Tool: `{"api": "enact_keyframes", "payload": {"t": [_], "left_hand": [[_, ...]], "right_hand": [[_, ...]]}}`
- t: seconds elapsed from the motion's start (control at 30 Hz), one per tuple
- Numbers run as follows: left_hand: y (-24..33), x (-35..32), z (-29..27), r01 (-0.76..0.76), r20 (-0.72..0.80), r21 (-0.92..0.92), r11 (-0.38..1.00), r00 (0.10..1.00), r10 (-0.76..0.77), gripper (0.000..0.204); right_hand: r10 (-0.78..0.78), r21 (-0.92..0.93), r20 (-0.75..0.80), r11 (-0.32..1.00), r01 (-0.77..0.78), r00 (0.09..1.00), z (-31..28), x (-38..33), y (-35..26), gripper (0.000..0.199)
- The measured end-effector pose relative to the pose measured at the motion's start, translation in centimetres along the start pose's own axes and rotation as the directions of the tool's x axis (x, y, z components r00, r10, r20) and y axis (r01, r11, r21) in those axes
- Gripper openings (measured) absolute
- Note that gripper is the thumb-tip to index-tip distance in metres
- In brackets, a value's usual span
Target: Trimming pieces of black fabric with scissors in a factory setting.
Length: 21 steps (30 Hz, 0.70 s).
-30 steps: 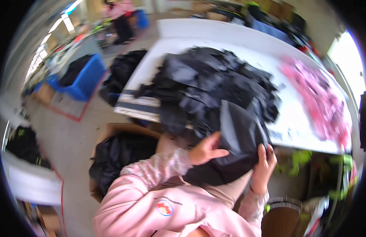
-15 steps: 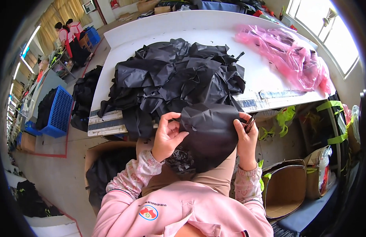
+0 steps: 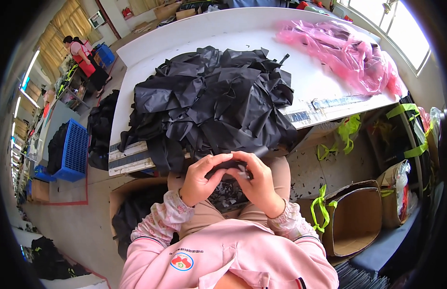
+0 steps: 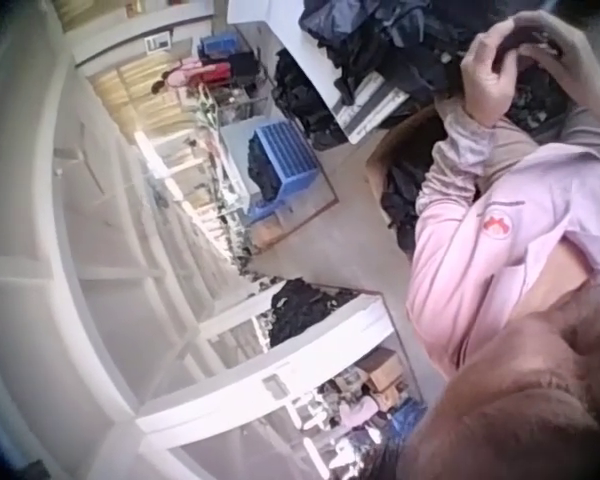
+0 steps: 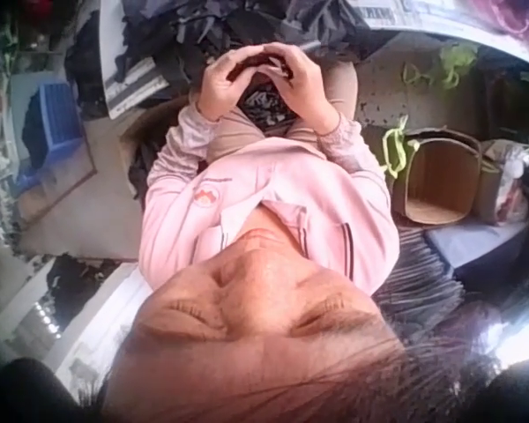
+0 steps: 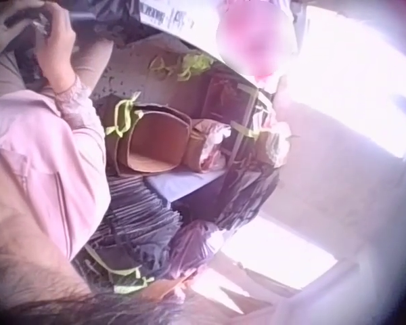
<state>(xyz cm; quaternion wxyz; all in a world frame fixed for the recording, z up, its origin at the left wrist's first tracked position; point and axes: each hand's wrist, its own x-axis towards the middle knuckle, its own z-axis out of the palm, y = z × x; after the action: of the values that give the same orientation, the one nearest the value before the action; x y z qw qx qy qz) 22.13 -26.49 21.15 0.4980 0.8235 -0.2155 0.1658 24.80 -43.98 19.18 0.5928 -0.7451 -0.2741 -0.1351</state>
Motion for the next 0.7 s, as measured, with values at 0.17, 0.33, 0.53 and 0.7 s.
{"api": "enact_keyframes", "payload": {"t": [0.17, 0.33, 0.53, 0.7], "left_hand": [[0.2, -0.5, -0.5, 0.169, -0.004, -0.009, 0.986, 0.986, -0.169, 0.035], [-0.4, -1.2, -0.2, 0.218, -0.019, -0.040, 0.975, 0.976, -0.219, 0.031], [-1.1, -1.1, -0.8, 0.381, 0.081, -0.271, 0.884, 0.924, -0.374, 0.026], [-2.2, -0.9, -1.3, 0.054, 0.020, -0.167, 0.985, 0.998, -0.052, 0.013]], "right_hand": [[0.094, 0.034, 0.016, 0.995, -0.095, 0.995, 0.1, -0.1, 0.9, 0.023], [0.126, 0.070, 0.045, 0.989, -0.129, 0.991, 0.1, -0.3, 1.2, 0.021], [0.074, 0.146, 0.140, 0.985, -0.095, 0.987, -0.6, 0.1, 1.4, 0.011], [0.012, 0.201, 0.219, 0.978, -0.057, 0.976, -1.1, 0.3, 1.5, 0.010]]}}
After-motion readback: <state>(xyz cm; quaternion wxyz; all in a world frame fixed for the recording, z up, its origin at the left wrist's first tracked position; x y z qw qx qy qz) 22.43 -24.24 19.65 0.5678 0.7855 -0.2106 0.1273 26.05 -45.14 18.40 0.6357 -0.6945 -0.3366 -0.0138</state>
